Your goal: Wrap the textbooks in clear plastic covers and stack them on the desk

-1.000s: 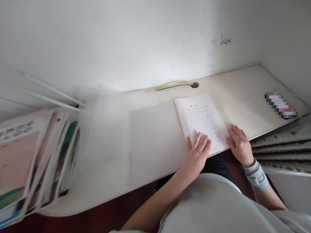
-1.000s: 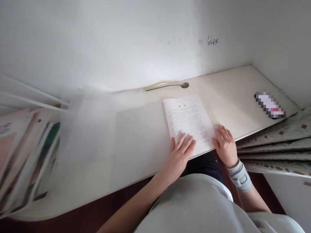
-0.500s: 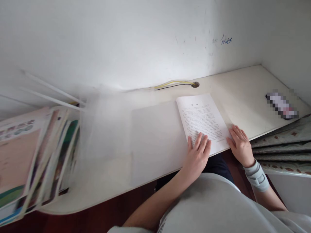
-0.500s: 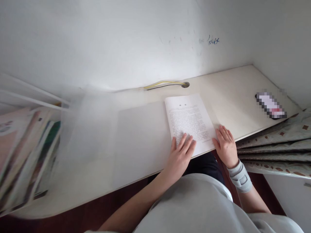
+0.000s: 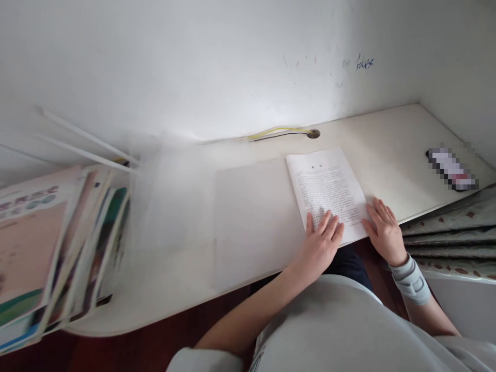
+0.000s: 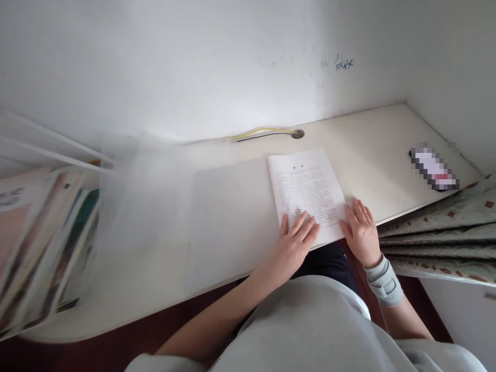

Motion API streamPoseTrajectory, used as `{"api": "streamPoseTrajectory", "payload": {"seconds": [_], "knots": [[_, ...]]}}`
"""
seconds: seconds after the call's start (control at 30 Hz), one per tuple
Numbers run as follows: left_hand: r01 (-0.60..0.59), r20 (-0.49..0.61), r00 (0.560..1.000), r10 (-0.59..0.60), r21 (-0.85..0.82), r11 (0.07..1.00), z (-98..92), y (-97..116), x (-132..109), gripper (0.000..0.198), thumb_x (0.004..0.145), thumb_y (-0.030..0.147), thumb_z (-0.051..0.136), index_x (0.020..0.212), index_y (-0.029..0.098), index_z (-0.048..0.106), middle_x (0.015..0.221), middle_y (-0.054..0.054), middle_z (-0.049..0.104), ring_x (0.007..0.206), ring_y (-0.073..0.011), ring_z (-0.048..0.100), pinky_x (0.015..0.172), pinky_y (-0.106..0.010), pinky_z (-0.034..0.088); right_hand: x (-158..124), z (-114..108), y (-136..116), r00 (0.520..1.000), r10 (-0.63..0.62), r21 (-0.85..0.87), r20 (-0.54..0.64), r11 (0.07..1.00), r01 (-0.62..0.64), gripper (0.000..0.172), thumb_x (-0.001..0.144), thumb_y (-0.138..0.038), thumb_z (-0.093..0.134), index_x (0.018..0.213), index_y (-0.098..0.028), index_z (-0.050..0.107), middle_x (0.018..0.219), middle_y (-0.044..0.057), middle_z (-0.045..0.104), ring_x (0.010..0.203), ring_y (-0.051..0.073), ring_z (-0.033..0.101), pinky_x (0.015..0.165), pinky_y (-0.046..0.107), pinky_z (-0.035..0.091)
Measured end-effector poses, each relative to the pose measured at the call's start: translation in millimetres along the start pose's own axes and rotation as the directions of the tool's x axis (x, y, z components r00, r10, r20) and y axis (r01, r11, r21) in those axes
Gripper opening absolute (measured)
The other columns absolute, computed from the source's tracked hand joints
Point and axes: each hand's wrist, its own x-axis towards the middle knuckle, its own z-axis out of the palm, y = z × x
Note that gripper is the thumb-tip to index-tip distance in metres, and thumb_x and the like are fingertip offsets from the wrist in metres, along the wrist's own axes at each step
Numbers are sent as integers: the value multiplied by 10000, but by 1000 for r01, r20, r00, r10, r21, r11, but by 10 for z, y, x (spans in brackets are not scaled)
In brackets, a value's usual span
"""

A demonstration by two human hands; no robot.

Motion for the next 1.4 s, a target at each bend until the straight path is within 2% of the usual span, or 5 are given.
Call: {"api": "streamPoseTrajectory", "payload": {"seconds": [0.8, 0.97, 1.1, 1.27, 1.4], "knots": [[-90, 113, 987, 111, -175, 980, -23, -14, 109, 379, 943, 123, 287, 1270, 138, 476, 1355, -116, 500, 1361, -274, 288, 1060, -637, 217, 20, -50, 75, 1000, 3, 101, 16, 995, -5, 373, 911, -315, 436, 1222, -150, 557, 1333, 166, 511, 1269, 279, 439, 1004, 494, 414], [-113, 82, 987, 140, -273, 955, -43, -25, 175, 446, 946, 385, 354, 1308, 137, 438, 1393, -133, 453, 1373, -283, 257, 1080, -618, 193, 13, -56, 97, 1000, -21, 73, 9, 997, 20, 372, 906, -315, 447, 1203, -127, 568, 1315, 187, 519, 1261, 290, 445, 990, 482, 431], [69, -58, 994, -97, -362, 930, -187, -350, -34, 439, 954, 369, 315, 1344, 185, 398, 1435, -116, 398, 1380, -214, 255, 1092, -443, 309, 67, -113, 54, 999, -30, 31, 30, 999, 29, 379, 908, -319, 434, 1223, -145, 555, 1343, 181, 492, 1254, 302, 449, 976, 495, 440], [533, -210, 772, -599, -297, 792, -325, -1150, -605, 407, 918, 322, 378, 1283, 163, 461, 1418, -150, 407, 1342, -254, 335, 1085, -461, 320, 409, -170, -323, 983, -163, 5, 85, 987, 163, 378, 920, -315, 413, 1236, -152, 543, 1369, 185, 463, 1299, 294, 396, 1014, 491, 393], [747, -83, 583, -808, -336, 573, -449, -1516, -995, 478, 865, 328, 442, 1303, 138, 446, 1380, -159, 458, 1280, -283, 424, 1056, -471, 354, 728, -97, -709, 944, -299, 26, 139, 954, 298, 387, 917, -339, 424, 1262, -192, 523, 1417, 165, 410, 1330, 308, 342, 1013, 507, 374]]}}
